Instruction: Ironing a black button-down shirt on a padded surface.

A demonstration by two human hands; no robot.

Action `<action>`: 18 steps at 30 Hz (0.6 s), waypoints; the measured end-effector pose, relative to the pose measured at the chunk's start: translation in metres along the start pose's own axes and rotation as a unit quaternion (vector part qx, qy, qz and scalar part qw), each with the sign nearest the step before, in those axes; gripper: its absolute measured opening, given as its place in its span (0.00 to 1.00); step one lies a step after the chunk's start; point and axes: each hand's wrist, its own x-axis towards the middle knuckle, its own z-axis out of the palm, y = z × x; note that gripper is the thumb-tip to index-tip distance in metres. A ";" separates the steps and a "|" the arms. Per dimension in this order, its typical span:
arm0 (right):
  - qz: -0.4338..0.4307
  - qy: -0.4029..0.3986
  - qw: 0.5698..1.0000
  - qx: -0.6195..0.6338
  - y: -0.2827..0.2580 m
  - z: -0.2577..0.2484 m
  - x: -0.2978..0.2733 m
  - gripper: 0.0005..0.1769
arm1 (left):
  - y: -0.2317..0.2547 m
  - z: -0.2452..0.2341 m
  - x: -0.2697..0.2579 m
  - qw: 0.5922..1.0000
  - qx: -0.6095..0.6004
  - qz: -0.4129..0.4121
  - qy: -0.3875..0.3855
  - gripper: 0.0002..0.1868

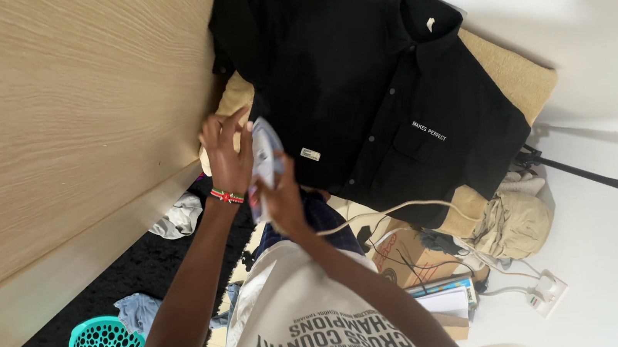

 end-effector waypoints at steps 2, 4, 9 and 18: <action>-0.002 -0.017 1.000 0.003 -0.006 0.010 -0.014 0.35 | 0.007 -0.001 0.016 0.999 -0.009 0.026 0.015 0.15; -0.001 -0.038 0.999 0.008 -0.008 0.015 -0.015 0.33 | 0.009 -0.004 0.034 0.998 -0.014 0.050 0.032 0.14; -0.102 0.141 0.985 -0.004 -0.010 -0.037 0.028 0.30 | -0.001 0.028 0.061 0.992 -0.088 0.087 0.022 0.15; -0.099 0.195 0.960 -0.175 -0.135 -0.094 0.152 0.34 | -0.041 0.141 0.094 0.967 0.003 0.213 -0.140 0.38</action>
